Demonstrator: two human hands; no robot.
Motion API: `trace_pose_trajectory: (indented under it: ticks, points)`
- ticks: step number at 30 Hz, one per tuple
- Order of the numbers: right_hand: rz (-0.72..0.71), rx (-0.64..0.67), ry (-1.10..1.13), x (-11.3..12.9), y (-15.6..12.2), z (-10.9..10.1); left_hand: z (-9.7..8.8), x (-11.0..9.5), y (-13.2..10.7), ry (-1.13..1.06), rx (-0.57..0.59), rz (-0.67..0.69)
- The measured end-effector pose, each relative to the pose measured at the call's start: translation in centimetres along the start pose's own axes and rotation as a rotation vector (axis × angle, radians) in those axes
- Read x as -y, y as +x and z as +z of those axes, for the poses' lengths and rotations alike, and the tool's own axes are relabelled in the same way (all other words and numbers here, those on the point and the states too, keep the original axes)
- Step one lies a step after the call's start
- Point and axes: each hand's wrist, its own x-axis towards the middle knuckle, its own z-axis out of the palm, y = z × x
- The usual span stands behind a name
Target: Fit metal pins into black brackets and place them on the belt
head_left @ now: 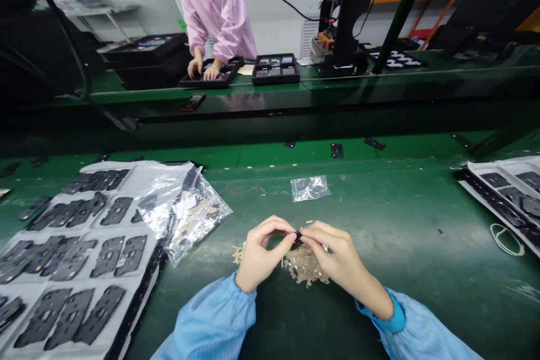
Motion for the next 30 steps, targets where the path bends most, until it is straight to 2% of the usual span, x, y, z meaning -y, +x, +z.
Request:
trace_pose_trajectory:
  ticks: [8, 15, 19, 21, 25, 28, 30]
  points:
    - [-0.269, 0.129, -0.347, -0.4, -0.3, -1.0, -0.1, -0.5, -0.4, 0.172, 0.0, 0.113]
    - [-0.35, 0.144, -0.615, 0.0, -0.2, -0.9, 0.0, -0.7, -0.3, 0.265, -0.004, 0.166]
    - [-0.306, 0.114, -0.559, -0.2, -0.3, -0.1, 0.4, -0.6, -0.5, 0.319, -0.033, 0.206]
    - [-0.23, 0.039, -0.407, -0.3, -0.4, 0.5, 0.8, -0.4, -0.8, 0.366, -0.076, 0.234]
    - [0.015, -0.103, -0.037, 0.2, -0.1, 1.5, 1.5, -0.1, -1.4, 0.482, -0.123, 0.285]
    - [0.09, -0.128, 0.029, 0.3, 2.2, 1.4, 1.7, -0.4, -1.5, 0.568, -0.09, 0.24]
    - [0.021, -0.078, -0.135, -0.1, 5.3, 1.2, 1.4, -0.6, -1.3, 0.573, -0.098, 0.181]
